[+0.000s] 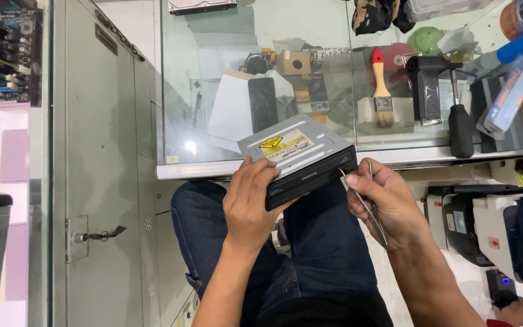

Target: Cleaning and preparing a hard drive and DVD drive for circuit testing using a brush, heat gun, and multimeter.

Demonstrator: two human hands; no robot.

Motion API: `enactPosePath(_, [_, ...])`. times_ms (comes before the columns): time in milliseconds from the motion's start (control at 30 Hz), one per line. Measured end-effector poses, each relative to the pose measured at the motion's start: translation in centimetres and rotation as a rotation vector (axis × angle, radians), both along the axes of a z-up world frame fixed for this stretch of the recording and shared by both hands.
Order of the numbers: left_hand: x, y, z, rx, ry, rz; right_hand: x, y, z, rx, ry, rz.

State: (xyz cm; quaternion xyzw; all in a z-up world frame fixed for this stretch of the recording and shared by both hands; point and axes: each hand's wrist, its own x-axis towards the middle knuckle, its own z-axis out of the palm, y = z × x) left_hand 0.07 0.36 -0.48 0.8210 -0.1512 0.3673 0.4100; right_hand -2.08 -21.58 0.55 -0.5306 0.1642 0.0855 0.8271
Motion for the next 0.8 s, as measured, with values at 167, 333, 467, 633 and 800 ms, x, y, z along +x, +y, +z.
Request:
enactPosePath(167, [0.5, 0.7, 0.4, 0.018, 0.025, -0.004, -1.7, -0.9, 2.4, -0.026, -0.058, -0.005])
enactPosePath(333, [0.9, 1.5, 1.1, 0.112, 0.070, -0.084, -3.4, -2.3, 2.8, -0.061, -0.041, -0.021])
enactPosePath(467, [0.7, 1.6, 0.9, 0.142, 0.082, -0.064, -5.0, -2.8, 1.4, -0.149, -0.097, -0.053])
enactPosePath(633, [0.7, 1.5, 1.5, 0.131, 0.119, -0.063, -5.4, -2.5, 2.2, -0.441, -0.170, -0.065])
enactPosePath(800, [0.9, 1.2, 1.5, 0.151, 0.102, -0.034, -5.6, -2.8, 2.4, -0.385, -0.167, -0.105])
